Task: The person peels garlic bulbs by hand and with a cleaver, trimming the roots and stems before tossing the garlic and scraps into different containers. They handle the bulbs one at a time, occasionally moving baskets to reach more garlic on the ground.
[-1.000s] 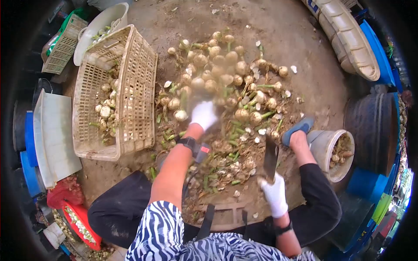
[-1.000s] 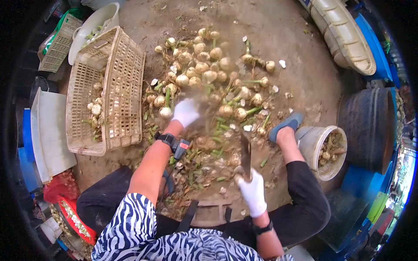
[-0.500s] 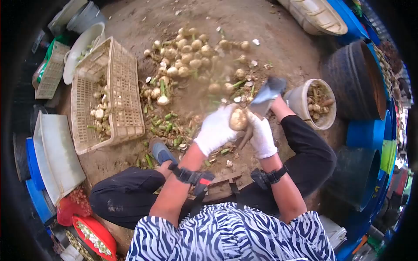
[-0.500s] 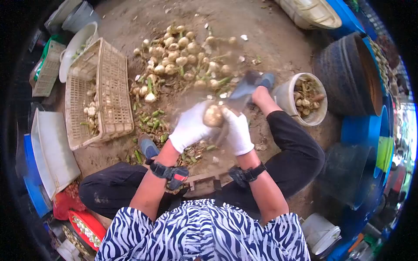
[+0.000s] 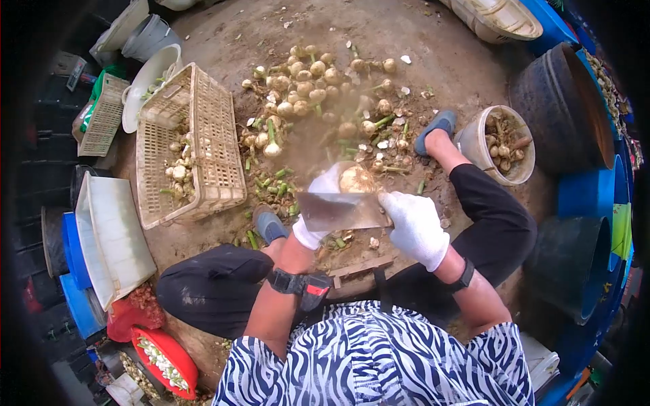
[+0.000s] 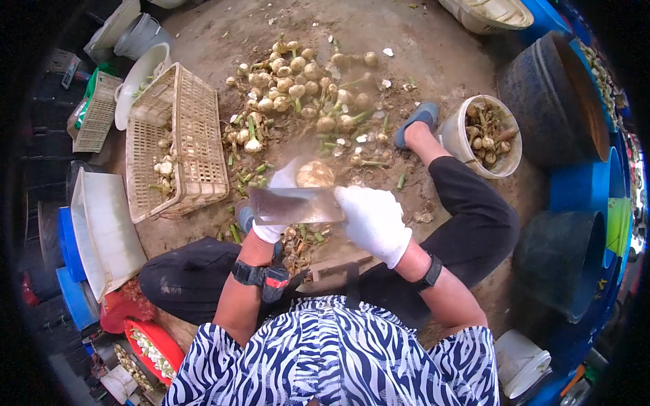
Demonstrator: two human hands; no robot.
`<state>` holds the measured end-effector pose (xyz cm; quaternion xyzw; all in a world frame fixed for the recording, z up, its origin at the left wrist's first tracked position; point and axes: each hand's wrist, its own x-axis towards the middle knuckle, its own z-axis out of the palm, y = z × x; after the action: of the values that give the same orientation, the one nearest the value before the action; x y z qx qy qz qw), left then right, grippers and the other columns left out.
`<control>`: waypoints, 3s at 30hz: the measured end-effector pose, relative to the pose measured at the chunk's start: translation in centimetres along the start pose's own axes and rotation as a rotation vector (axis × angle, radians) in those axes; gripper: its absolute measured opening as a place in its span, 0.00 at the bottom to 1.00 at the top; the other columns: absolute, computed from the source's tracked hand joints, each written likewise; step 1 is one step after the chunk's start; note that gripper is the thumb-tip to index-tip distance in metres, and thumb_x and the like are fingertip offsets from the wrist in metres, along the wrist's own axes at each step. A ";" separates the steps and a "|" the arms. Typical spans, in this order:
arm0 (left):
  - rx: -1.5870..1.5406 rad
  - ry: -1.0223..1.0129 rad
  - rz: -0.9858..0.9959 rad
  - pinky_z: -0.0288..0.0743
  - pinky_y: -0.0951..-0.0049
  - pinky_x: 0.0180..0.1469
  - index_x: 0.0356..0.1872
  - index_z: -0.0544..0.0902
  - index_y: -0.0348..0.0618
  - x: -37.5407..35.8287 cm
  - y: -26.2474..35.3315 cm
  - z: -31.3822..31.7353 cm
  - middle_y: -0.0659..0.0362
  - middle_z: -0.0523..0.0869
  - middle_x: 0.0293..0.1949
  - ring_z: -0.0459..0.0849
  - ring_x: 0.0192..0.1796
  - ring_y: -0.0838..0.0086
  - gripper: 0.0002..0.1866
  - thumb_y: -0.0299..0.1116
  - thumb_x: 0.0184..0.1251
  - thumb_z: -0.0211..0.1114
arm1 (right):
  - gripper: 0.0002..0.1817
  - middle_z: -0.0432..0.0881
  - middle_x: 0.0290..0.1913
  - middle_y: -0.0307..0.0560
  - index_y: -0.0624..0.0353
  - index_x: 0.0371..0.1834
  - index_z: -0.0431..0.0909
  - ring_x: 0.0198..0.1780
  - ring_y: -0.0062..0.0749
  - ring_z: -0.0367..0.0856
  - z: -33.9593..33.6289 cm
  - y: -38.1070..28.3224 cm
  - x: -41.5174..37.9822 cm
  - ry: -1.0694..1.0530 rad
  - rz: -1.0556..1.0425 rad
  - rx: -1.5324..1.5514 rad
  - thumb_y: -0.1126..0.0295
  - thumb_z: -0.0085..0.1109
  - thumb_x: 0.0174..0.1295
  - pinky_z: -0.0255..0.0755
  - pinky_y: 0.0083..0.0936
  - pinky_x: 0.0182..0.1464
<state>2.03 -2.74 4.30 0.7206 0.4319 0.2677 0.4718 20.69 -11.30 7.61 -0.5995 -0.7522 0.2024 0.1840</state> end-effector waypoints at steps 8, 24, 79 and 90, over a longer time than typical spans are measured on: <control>-0.078 0.051 0.084 0.79 0.69 0.44 0.53 0.78 0.39 -1.7 -1.2 -0.3 0.52 0.87 0.37 0.87 0.39 0.65 0.30 0.35 0.46 0.76 | 0.10 0.80 0.31 0.50 0.56 0.35 0.74 0.35 0.50 0.82 3.4 1.9 0.0 0.080 0.018 -0.031 0.76 0.59 0.47 0.75 0.42 0.35; -0.135 0.011 -0.162 0.79 0.70 0.53 0.54 0.80 0.38 -8.4 3.0 -7.6 0.55 0.87 0.44 0.87 0.46 0.70 0.37 0.37 0.36 0.81 | 0.14 0.84 0.34 0.60 0.61 0.45 0.81 0.38 0.54 0.84 4.6 8.7 1.8 0.151 0.321 -0.123 0.77 0.59 0.54 0.77 0.40 0.38; -0.189 0.035 0.118 0.77 0.73 0.49 0.55 0.78 0.33 -0.3 -5.9 0.7 0.54 0.85 0.47 0.82 0.46 0.73 0.26 0.24 0.52 0.72 | 0.15 0.80 0.32 0.51 0.57 0.39 0.75 0.36 0.51 0.82 2.4 0.5 1.2 0.022 -0.023 0.039 0.78 0.58 0.45 0.75 0.41 0.38; -0.410 0.044 -0.217 0.79 0.74 0.50 0.52 0.82 0.33 -3.5 0.8 -1.9 0.54 0.88 0.45 0.85 0.44 0.75 0.26 0.28 0.49 0.78 | 0.13 0.82 0.30 0.56 0.57 0.40 0.79 0.36 0.53 0.83 7.7 6.7 0.6 0.134 0.224 -0.038 0.77 0.58 0.49 0.76 0.43 0.37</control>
<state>-0.90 -5.12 5.86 0.5532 0.4536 0.3130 0.6247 22.10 -10.00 -2.41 -0.6952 -0.6703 0.1668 0.1987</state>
